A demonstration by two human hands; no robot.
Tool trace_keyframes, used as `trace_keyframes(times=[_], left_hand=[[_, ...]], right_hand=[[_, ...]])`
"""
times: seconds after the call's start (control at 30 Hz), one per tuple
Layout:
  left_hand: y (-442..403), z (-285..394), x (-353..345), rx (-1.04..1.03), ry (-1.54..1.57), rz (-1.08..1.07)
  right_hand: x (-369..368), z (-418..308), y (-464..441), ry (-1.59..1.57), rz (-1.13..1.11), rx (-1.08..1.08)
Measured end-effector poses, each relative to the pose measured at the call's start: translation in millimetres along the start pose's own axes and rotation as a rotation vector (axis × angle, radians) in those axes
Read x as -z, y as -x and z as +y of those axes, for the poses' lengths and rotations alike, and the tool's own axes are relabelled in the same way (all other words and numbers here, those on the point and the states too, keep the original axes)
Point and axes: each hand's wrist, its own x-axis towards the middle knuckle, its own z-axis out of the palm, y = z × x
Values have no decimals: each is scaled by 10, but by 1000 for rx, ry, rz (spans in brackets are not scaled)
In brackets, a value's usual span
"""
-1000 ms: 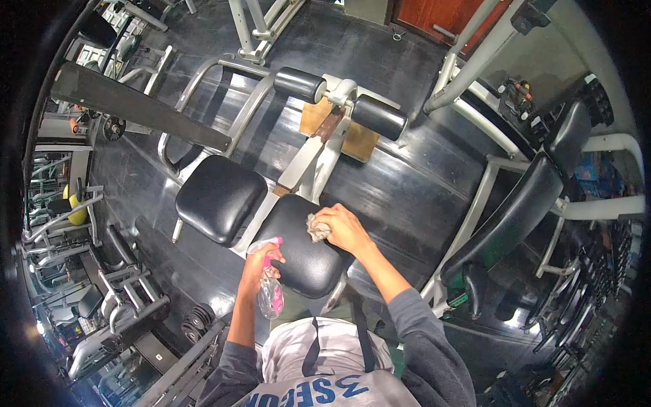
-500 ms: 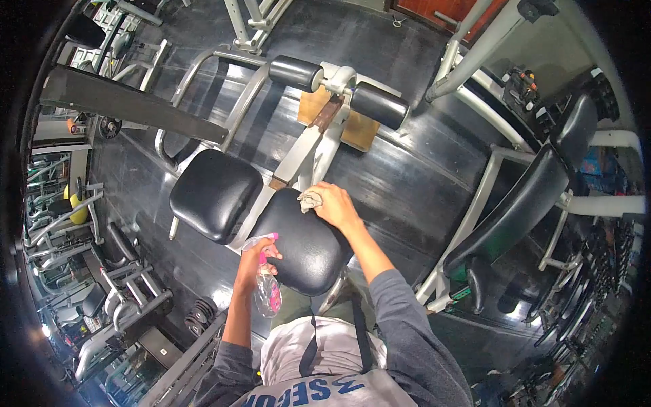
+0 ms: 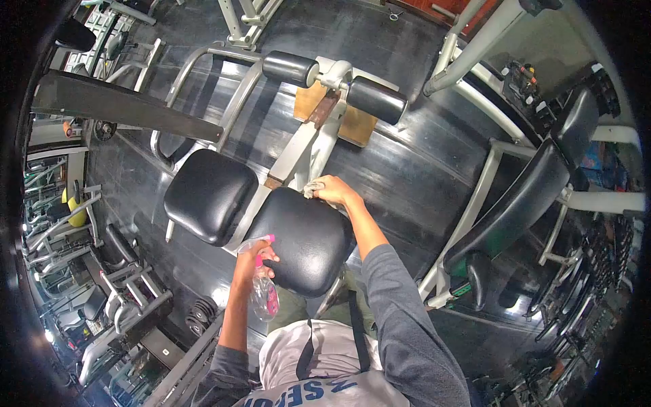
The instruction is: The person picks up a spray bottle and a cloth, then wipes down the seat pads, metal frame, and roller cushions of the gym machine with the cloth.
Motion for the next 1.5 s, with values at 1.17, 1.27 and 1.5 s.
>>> trace_keyframes(times=[1.17,1.27,1.5], left_hand=[[-15,-22,60,-145,11,-155],[-10,-52,61,-168,-7,-168],[-47,-104,89,-242,-12,-211]], right_hand=[[-454,-670,1252,377,626,228],[-546,-809,1494,400,470,436],[-501,-581,1662,394,399,557]])
